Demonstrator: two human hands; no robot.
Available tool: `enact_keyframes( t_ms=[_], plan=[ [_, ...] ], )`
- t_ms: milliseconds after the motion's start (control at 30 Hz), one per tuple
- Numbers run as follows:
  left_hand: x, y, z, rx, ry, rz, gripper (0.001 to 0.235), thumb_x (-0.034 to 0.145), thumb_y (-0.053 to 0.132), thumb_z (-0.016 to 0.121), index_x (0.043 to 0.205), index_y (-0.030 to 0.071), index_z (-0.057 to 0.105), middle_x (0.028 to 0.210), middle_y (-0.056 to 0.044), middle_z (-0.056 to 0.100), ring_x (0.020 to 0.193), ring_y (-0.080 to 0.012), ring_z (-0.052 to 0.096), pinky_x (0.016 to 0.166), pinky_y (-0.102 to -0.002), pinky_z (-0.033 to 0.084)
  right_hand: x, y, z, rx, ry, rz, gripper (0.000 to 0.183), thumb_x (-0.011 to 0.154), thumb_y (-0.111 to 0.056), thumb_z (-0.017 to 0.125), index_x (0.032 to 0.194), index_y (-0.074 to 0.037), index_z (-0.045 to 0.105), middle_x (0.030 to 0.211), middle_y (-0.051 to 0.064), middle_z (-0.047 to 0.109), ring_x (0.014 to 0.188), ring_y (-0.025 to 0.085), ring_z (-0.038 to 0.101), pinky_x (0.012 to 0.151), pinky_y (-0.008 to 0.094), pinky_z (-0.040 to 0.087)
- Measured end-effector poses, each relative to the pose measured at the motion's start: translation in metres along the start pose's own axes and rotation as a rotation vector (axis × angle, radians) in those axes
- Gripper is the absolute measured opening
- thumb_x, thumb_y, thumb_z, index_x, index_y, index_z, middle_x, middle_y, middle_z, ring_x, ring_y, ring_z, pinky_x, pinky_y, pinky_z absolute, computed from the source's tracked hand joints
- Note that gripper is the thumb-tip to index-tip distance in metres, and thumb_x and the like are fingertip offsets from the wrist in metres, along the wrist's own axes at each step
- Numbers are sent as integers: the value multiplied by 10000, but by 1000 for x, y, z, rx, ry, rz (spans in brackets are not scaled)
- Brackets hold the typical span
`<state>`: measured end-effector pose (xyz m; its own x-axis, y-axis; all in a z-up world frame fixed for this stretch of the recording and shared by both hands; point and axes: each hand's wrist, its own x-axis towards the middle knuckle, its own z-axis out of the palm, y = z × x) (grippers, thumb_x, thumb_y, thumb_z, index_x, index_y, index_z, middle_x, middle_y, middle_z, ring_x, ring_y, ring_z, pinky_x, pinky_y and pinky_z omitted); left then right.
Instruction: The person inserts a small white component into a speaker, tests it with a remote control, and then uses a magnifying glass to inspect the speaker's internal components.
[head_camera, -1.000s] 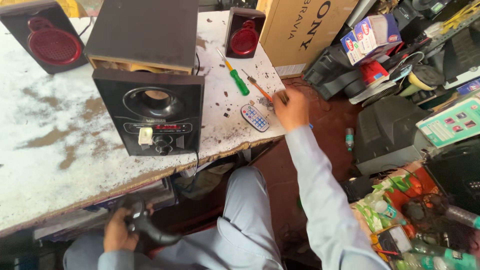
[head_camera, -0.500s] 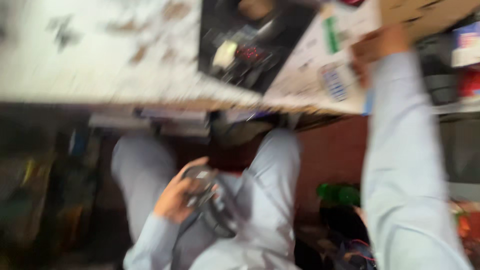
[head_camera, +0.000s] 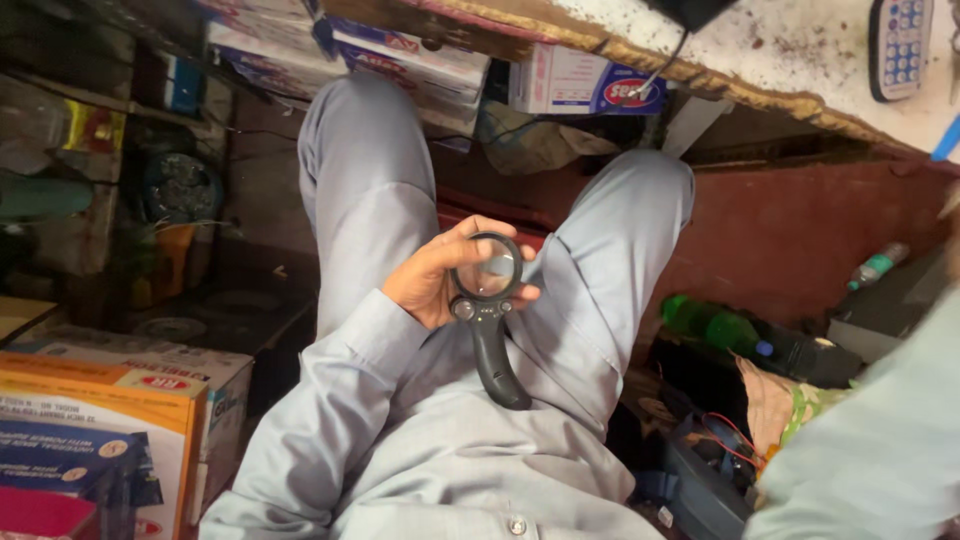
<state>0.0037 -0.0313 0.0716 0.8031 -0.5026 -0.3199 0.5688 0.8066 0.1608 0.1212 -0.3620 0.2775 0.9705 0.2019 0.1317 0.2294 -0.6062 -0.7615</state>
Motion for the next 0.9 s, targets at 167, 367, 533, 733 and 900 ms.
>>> enact_keyframes(
  t_ms=[167,367,533,733,900],
  plan=[
    [19,-6,-4,156,11,-20,484,1082,362,602,1268,-84,617,1172,-252,703,993,-314,753,883,-417,610,-63,13,95,249,-338,297,126,914,-56,714,1021,9,732,824,37,747,725,63,697,637,207,539],
    [23,-25,-3,409,13,86,372,1053,294,594,1362,91,637,1068,-51,697,965,-152,695,839,-321,589,-92,30,177,386,-354,397,123,948,-62,706,1020,29,746,764,44,716,660,72,591,584,219,455],
    [23,-29,-5,410,23,72,301,1052,298,616,1140,27,713,1022,-69,738,938,-187,718,810,-357,600,-85,32,169,355,-357,351,150,919,-86,722,1026,18,737,786,23,720,706,39,638,638,200,506],
    [23,-35,-6,410,28,45,266,1034,303,624,1022,52,712,996,-45,721,946,-217,737,840,-390,615,-53,33,144,427,-193,258,299,1054,-97,634,1337,-6,612,991,49,651,801,80,578,727,228,492],
    [28,-33,-8,369,68,24,298,1029,322,613,1021,44,722,955,-82,733,914,-229,737,811,-387,611,-60,26,145,701,-153,98,230,1115,-45,555,1319,8,464,1230,161,697,1101,216,697,1009,376,609]
  ],
)
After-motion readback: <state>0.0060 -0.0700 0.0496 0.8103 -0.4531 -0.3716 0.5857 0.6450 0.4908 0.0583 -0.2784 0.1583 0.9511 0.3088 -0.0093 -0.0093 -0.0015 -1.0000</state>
